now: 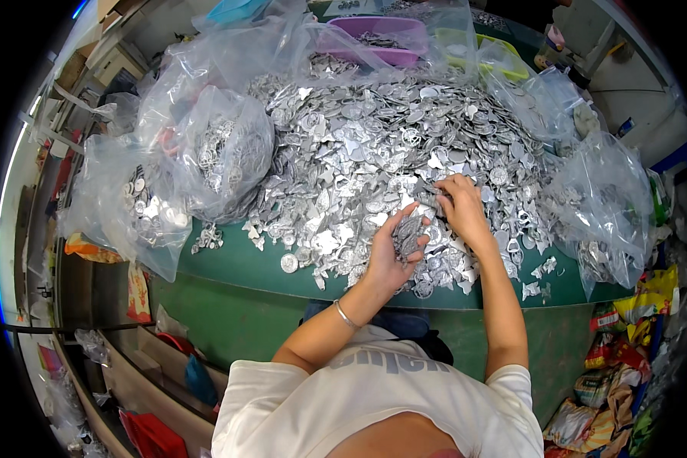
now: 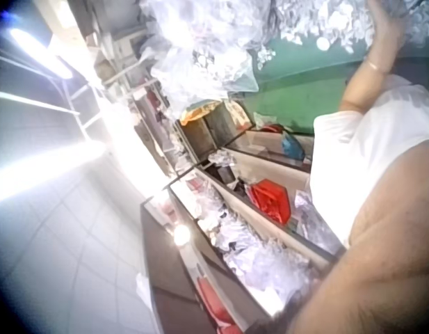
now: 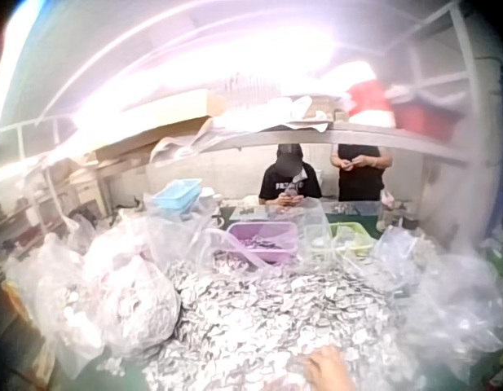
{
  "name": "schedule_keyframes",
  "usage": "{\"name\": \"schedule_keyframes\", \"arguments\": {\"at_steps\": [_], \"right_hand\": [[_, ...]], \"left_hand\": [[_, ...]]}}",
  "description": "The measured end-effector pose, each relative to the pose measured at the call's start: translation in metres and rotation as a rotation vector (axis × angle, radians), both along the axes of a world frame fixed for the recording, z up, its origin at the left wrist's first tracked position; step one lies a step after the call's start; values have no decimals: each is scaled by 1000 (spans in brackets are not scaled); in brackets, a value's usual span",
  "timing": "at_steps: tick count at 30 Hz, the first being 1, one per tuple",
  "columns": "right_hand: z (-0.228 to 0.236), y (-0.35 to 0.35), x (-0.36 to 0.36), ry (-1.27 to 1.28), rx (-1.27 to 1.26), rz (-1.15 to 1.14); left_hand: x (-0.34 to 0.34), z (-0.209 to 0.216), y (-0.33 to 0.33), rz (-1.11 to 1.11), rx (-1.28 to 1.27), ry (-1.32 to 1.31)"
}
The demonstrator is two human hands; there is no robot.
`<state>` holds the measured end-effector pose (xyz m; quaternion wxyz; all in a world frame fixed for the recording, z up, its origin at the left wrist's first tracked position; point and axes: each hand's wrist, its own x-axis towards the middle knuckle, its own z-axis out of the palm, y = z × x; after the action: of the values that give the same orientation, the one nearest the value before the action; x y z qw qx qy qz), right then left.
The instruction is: The person sorts small metal pieces by hand on a green workbench, picking up pieces from a large central pile and moving them into smaller groups or plastic bags.
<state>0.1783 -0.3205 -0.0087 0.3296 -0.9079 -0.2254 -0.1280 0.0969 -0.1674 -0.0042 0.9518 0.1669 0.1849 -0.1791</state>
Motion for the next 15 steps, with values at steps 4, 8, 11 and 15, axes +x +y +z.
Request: {"name": "schedule_keyframes", "arguments": {"at_steps": [4, 8, 11, 15], "right_hand": [[-2, -7, 2, -36, 4, 13], [-5, -17, 6, 85, 178, -164], [-1, -21, -12, 422, 605, -149], [19, 18, -65, 832, 1146, -146]], "left_hand": [[-2, -4, -2, -19, -63, -23], [-4, -11, 0, -19, -87, -52], [-5, 0, -9, 69, -8, 12], [-1, -8, -29, 174, 88, -96]]}}
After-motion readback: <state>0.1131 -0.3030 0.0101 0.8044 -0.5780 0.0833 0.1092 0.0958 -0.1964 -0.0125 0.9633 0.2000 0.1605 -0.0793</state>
